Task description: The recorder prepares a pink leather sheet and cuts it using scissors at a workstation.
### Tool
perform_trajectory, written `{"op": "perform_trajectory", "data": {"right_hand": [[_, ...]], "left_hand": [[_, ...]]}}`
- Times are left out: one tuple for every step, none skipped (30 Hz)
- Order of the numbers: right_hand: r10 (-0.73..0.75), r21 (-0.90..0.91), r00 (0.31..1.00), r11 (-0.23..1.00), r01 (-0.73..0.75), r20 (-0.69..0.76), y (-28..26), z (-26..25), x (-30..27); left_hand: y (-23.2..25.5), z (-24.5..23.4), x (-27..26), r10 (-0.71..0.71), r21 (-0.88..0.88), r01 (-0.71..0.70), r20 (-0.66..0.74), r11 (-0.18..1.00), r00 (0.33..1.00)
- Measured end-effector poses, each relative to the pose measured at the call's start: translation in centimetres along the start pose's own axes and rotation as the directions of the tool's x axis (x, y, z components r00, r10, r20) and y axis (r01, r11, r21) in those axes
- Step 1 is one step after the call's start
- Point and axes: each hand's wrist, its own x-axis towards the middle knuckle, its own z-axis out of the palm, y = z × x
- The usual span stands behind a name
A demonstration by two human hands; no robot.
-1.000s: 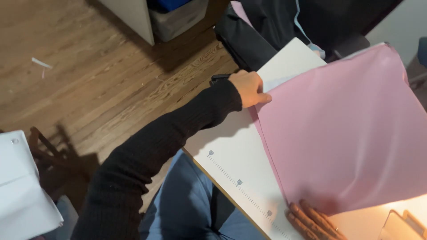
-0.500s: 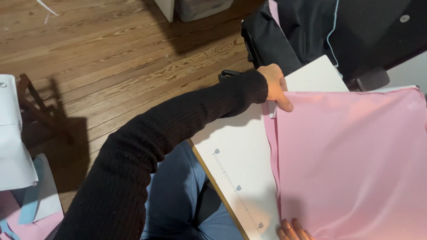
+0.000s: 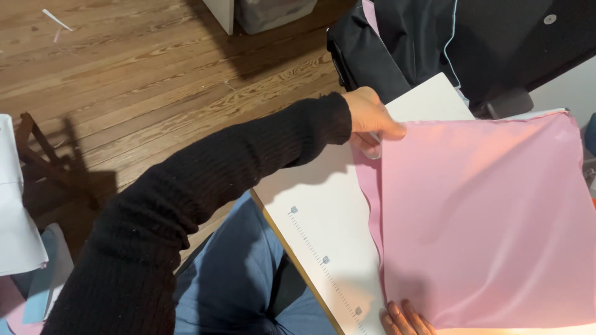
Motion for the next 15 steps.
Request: {"op": "perform_trajectory", "data": {"right_hand": [[-0.026, 0.001, 0.999, 1.000, 0.026, -0.029, 0.2, 0.2, -0.1], [-0.052, 0.001, 0.997, 0.999, 0.052, -0.058, 0.3, 0.3, -0.2], [-0.059, 0.009, 0.997, 0.998, 0.059, -0.058, 0.8, 0.6, -0.7], [-0.106, 0.004, 0.991, 0.994, 0.106, -0.077, 1.2, 0.8, -1.2], [-0.150, -0.004, 0.984, 0.989, 0.150, -0.098, 1.6, 1.1, -1.7], [-0.155, 0.001, 0.983, 0.988, 0.155, -0.100, 1.4, 0.5, -0.8], [-0.127, 0.014, 0.991, 0.992, 0.128, -0.039, 1.0, -0.3, 0.1], [-0.101, 0.025, 0.995, 0.995, 0.100, 0.022, 0.7, -1.1, 1.0], [-0.099, 0.023, 0.995, 0.995, 0.098, 0.023, 0.5, -1.6, 1.3], [-0.050, 0.035, 0.996, 0.998, 0.048, 0.077, 0.3, -2.1, 1.7], [-0.002, 0.044, 0.992, 0.999, -0.003, 0.128, 0.2, -2.4, 2.1], [0.000, 0.042, 0.992, 0.999, -0.005, 0.126, 0.0, -2.9, 3.0], [0.040, 0.061, 0.984, 0.997, -0.051, 0.173, -0.3, -3.4, 4.0], [0.079, 0.078, 0.972, 0.992, -0.098, 0.220, -0.5, -4.0, 4.8], [0.081, 0.079, 0.971, 0.992, -0.101, 0.224, -0.5, -4.2, 4.2]], "left_hand": [[0.4, 0.1, -0.6, -0.043, -0.045, 0.043, -0.006, 0.998, 0.999], [0.7, 0.2, -1.2, -0.086, -0.090, 0.085, -0.010, 0.992, 0.996], [0.8, 0.2, -0.7, -0.086, -0.098, 0.084, -0.018, 0.992, 0.996], [1.0, 0.1, -0.2, -0.009, -0.014, 0.008, -0.057, 1.000, 0.998], [1.1, 0.1, 0.3, 0.072, 0.076, -0.065, -0.088, 0.995, 0.994], [1.5, 0.1, 0.2, 0.072, 0.073, -0.065, -0.095, 0.995, 0.993], [1.8, 0.2, 0.2, 0.131, 0.216, -0.095, -0.160, 0.972, 0.978], [2.2, 0.4, 0.2, 0.196, 0.356, -0.110, -0.215, 0.928, 0.957], [2.0, 0.3, 0.4, 0.196, 0.356, -0.111, -0.212, 0.928, 0.957], [1.8, 0.2, 0.6, 0.228, 0.380, -0.125, -0.239, 0.916, 0.944], [1.7, 0.1, 0.9, 0.260, 0.407, -0.137, -0.265, 0.903, 0.928], [0.5, -1.1, 1.9, 0.261, 0.409, -0.137, -0.264, 0.902, 0.929], [-0.8, -2.1, 3.1, 0.287, 0.348, -0.190, -0.251, 0.918, 0.924], [-2.0, -3.1, 4.2, 0.312, 0.283, -0.241, -0.241, 0.928, 0.919], [-2.8, -3.3, 2.3, 0.309, 0.280, -0.239, -0.239, 0.930, 0.921]]}}
